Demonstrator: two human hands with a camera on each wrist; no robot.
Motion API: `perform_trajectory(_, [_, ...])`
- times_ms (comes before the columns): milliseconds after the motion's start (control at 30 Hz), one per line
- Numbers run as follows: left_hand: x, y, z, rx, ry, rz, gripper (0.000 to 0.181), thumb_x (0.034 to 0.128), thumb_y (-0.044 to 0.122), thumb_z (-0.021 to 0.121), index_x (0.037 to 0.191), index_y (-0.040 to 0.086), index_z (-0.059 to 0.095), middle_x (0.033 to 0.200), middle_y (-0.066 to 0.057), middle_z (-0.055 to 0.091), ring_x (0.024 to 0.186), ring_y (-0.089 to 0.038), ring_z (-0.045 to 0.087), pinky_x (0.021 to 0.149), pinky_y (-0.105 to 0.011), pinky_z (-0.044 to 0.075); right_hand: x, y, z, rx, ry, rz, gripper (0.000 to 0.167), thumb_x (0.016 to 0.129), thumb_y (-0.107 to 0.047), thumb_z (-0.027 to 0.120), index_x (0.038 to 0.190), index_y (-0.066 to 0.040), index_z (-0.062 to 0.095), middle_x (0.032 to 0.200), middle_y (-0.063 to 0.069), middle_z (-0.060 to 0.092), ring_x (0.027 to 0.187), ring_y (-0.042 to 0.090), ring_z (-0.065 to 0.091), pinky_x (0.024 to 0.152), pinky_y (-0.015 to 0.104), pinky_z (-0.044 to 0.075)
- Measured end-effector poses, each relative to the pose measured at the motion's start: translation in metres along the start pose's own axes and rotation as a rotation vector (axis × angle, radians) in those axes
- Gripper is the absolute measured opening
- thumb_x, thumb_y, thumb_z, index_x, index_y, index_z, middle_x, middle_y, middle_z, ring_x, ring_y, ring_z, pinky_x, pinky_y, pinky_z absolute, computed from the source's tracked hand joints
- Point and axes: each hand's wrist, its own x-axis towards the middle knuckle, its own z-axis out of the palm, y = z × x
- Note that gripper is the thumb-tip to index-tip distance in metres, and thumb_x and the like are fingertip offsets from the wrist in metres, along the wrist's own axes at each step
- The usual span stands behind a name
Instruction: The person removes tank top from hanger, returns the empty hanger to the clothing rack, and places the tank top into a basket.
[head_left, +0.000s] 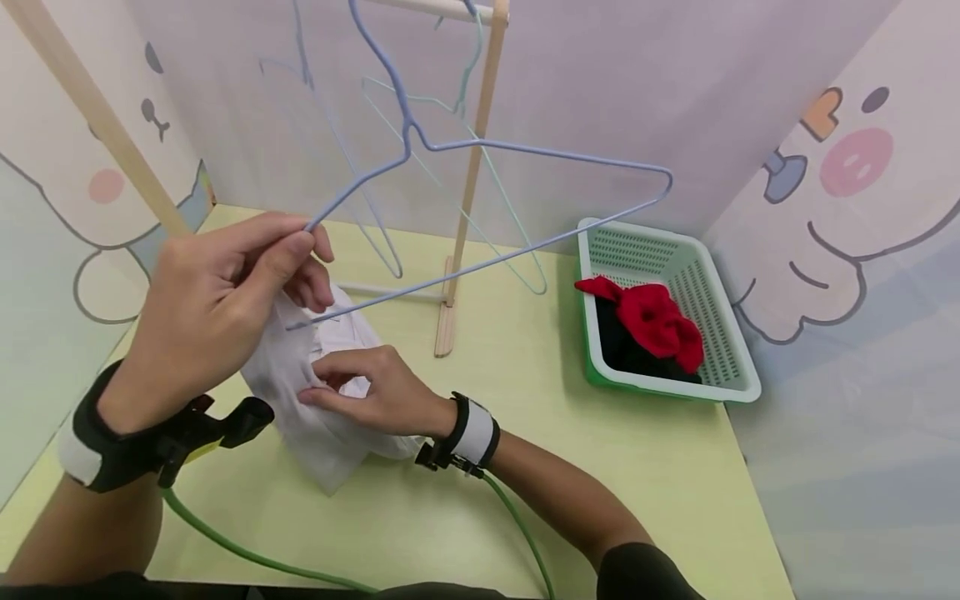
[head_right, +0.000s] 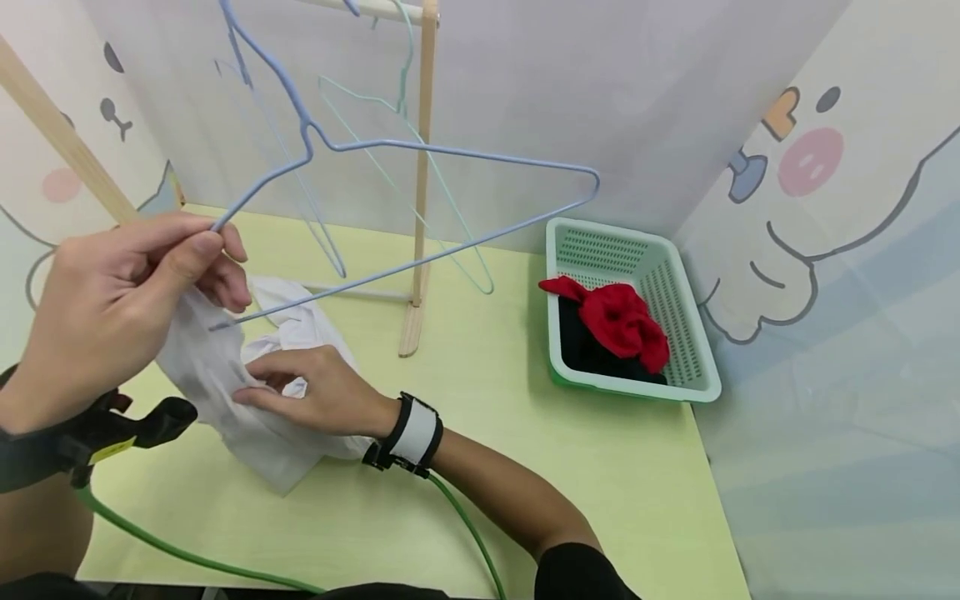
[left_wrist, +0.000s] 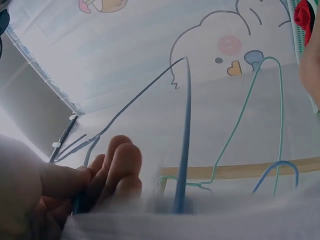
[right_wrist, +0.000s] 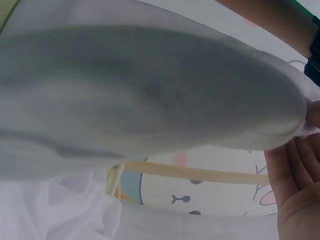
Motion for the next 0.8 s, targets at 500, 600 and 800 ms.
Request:
perform_trajectory(500, [-0.001, -0.005, -0.004, 0.028, 0.007, -0.021, 0.020, 0.1127, 0.009, 0.055, 0.105, 0.005, 0.073, 0.076, 0.004, 0.072, 0.054, -0.007, 0.046, 0.052, -0.023, 0.034, -0.021, 0.036, 0.013, -0.071, -0.190, 0.081, 0.013, 0.103, -0.010, 0.074, 0.091, -0.010, 0.068, 0.085, -0.005, 0.062, 0.080, -0.007, 0.054, 0.073, 0.020, 0.052])
perform_trajectory(600, [-0.006, -0.004, -0.008, 0.074, 0.039, -0.049, 0.019, 0.1121, 0.011, 0.057, 0.105, 0.007, 0.074, 0.072, 0.007, 0.069, 0.058, -0.008, 0.044, 0.052, -0.024, 0.031, -0.031, 0.048, 0.012, -0.084, -0.179, 0.112, 0.021, 0.103, -0.010, 0.073, 0.086, -0.012, 0.062, 0.082, -0.005, 0.058, 0.077, -0.006, 0.053, 0.070, 0.020, 0.050])
perform_trajectory(800, [-0.014, -0.006, -0.016, 0.071, 0.077, -0.068, 0.018, 0.1106, 0.010, 0.059, 0.105, 0.007, 0.076, 0.069, 0.005, 0.067, 0.059, -0.007, 0.043, 0.050, -0.024, 0.030, -0.047, 0.066, 0.009, -0.230, -0.200, 0.199, 0.018, 0.105, -0.012, 0.071, 0.089, -0.010, 0.063, 0.080, -0.002, 0.059, 0.072, 0.002, 0.052, 0.070, 0.016, 0.042])
